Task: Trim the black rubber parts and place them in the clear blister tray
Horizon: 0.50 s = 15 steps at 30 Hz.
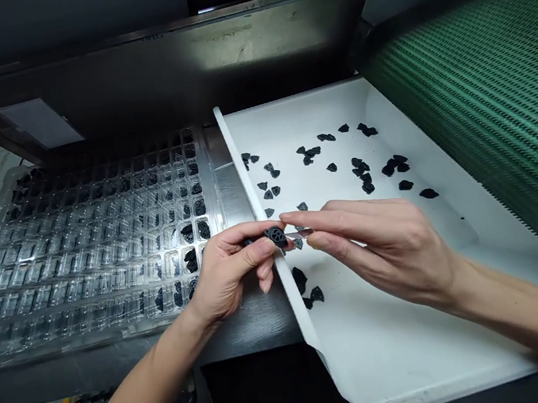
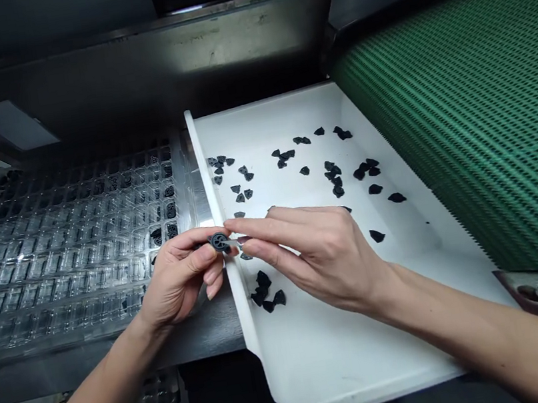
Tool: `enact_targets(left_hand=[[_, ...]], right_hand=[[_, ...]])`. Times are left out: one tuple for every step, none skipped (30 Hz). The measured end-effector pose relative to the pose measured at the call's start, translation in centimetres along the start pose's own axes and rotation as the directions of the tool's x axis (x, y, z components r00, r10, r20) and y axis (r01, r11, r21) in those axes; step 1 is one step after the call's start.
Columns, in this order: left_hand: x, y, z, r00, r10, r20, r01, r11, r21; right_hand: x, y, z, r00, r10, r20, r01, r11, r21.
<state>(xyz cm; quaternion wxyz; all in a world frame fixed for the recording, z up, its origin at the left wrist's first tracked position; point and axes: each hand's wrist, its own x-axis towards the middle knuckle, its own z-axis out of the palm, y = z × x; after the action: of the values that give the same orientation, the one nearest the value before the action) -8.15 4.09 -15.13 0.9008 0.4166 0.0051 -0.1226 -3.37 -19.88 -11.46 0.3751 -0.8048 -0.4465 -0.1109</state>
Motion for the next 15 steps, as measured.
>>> enact_targets(left_hand=[[-0.03,-0.02,-0.02,1.0,0.001,0.004,-0.001,1.0,0.0],[-0.07,-0.04,-0.05,1.0,0.0,0.005,0.0,1.0,0.002],[-0.1,-0.06,-0.08,1.0,-0.002,0.005,0.002,1.0,0.005],[-0.11,-0.06,-0.11,1.0,-0.004,0.005,0.004,1.0,0.009],[-0.12,-0.05,-0.13,1.0,-0.003,0.006,0.003,1.0,0.011],[-0.12,-0.04,-0.15,1.0,-0.002,0.008,0.002,1.0,0.014],[-0.1,-0.02,-0.17,1.0,-0.002,0.01,0.002,1.0,0.017],[-0.09,0.0,-0.18,1.0,-0.003,0.009,0.003,1.0,0.022],[-0.07,0.02,-0.18,1.0,-0.005,0.005,0.005,1.0,0.026],[-0.05,0.05,-0.18,1.0,-0.008,0.0,0.008,1.0,0.029],[-0.03,0.07,-0.17,1.0,-0.009,-0.004,0.009,1.0,0.029],[-0.01,0.09,-0.16,1.0,-0.009,-0.005,0.009,1.0,0.026],[-0.01,0.11,-0.14,1.0,-0.008,-0.003,0.008,1.0,0.021],[0.0,0.13,-0.14,1.0,-0.007,0.001,0.007,1.0,0.016],[-0.01,0.15,-0.13,1.0,-0.007,0.006,0.007,1.0,0.013]], right_hand=[[0.0,0.01,0.06,1.0,-0.028,-0.001,0.028,0.999,-0.042],[0.0,0.03,0.11,0.999,-0.048,0.0,0.047,0.996,-0.073],[0.0,0.06,0.13,0.998,-0.055,0.002,0.055,0.994,-0.093],[-0.01,0.08,0.13,0.998,-0.056,0.005,0.056,0.993,-0.104],[-0.03,0.09,0.12,0.998,-0.057,0.008,0.058,0.993,-0.108],[-0.06,0.1,0.1,0.998,-0.055,0.013,0.056,0.992,-0.11],[-0.09,0.1,0.07,0.998,-0.055,0.017,0.057,0.992,-0.11],[-0.12,0.09,0.03,0.998,-0.057,0.022,0.059,0.992,-0.113],[-0.15,0.08,0.0,0.998,-0.06,0.025,0.062,0.991,-0.117],[-0.18,0.08,-0.04,0.998,-0.064,0.029,0.067,0.99,-0.124],[-0.21,0.07,-0.07,0.997,-0.069,0.031,0.073,0.988,-0.135],[-0.23,0.07,-0.1,0.997,-0.076,0.033,0.08,0.986,-0.147],[-0.24,0.08,-0.13,0.996,-0.083,0.033,0.087,0.983,-0.162],[-0.24,0.08,-0.16,0.996,-0.089,0.032,0.093,0.98,-0.178],[-0.23,0.08,-0.19,0.995,-0.097,0.03,0.1,0.976,-0.194]])
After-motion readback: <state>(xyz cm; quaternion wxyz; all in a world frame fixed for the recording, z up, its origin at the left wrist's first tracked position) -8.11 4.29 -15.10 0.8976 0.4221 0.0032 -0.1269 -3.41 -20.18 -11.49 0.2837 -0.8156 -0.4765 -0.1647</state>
